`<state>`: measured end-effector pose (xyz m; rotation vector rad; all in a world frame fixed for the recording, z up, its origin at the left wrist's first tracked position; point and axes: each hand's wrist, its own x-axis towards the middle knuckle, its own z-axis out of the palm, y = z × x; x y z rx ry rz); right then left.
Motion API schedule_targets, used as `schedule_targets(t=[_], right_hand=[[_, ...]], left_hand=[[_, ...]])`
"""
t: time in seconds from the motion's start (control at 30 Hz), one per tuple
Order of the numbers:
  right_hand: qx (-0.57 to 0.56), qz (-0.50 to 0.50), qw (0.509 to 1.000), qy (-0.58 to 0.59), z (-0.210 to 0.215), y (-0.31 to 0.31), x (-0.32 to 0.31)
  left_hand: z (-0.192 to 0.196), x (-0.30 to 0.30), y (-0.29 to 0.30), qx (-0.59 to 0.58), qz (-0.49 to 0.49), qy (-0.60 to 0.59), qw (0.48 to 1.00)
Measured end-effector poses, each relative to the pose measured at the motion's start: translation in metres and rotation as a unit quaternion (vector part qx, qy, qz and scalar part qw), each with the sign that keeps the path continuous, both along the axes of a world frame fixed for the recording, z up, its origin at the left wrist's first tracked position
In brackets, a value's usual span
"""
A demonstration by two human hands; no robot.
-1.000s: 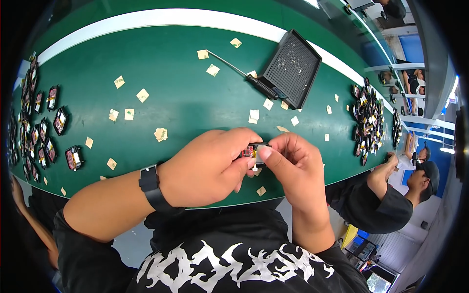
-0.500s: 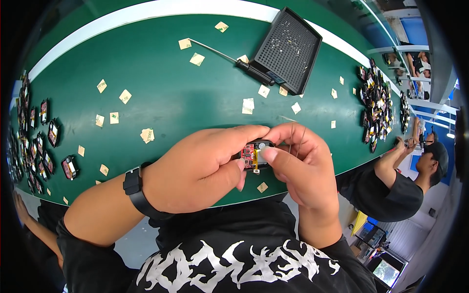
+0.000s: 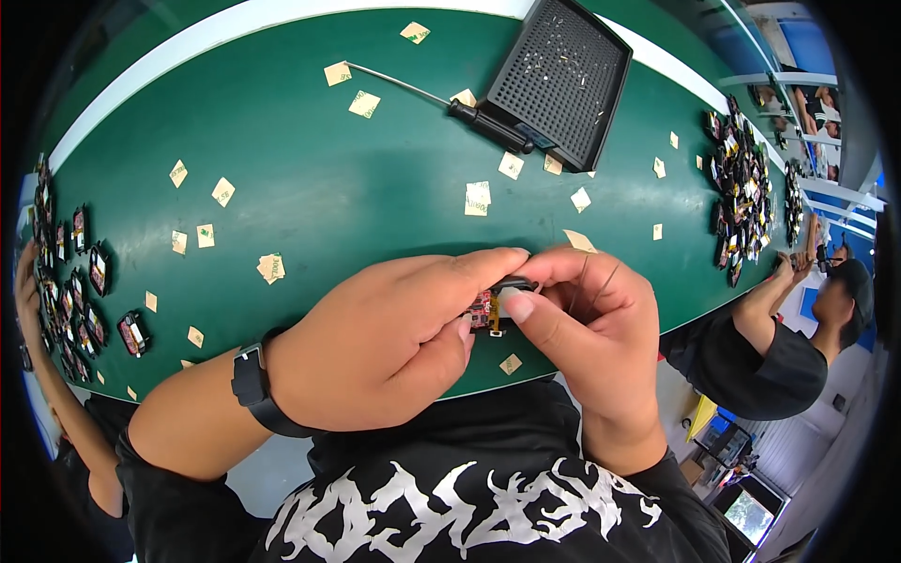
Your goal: Assembling internal components of smartwatches on a production line.
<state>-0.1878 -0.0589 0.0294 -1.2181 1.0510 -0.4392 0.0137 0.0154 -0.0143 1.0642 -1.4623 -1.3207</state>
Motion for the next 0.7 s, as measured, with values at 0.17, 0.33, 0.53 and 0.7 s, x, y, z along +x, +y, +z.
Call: schedule_targets(t=[0.17, 0.33, 0.53, 0.7], right_hand=[[-0.122, -0.086, 0.989, 0.02, 0.014, 0.01, -0.008], [-0.352, 0.089, 0.919, 0.155, 0.022, 0.007, -0.046], [-0.459, 0.187, 0.842, 0.212, 0.016, 0.012, -0.044], [-0.44, 0.23, 0.848, 0.187, 0.016, 0.012, -0.031]], left_hand=[[0.008, 0.001, -0.001, 0.005, 0.008, -0.044, 0.999], [0.011, 0.0, 0.001, 0.012, 0.018, -0.056, 0.998], [0.009, -0.003, 0.001, -0.009, 0.026, -0.077, 0.997], [0.009, -0.003, 0.001, -0.012, 0.033, -0.078, 0.996]])
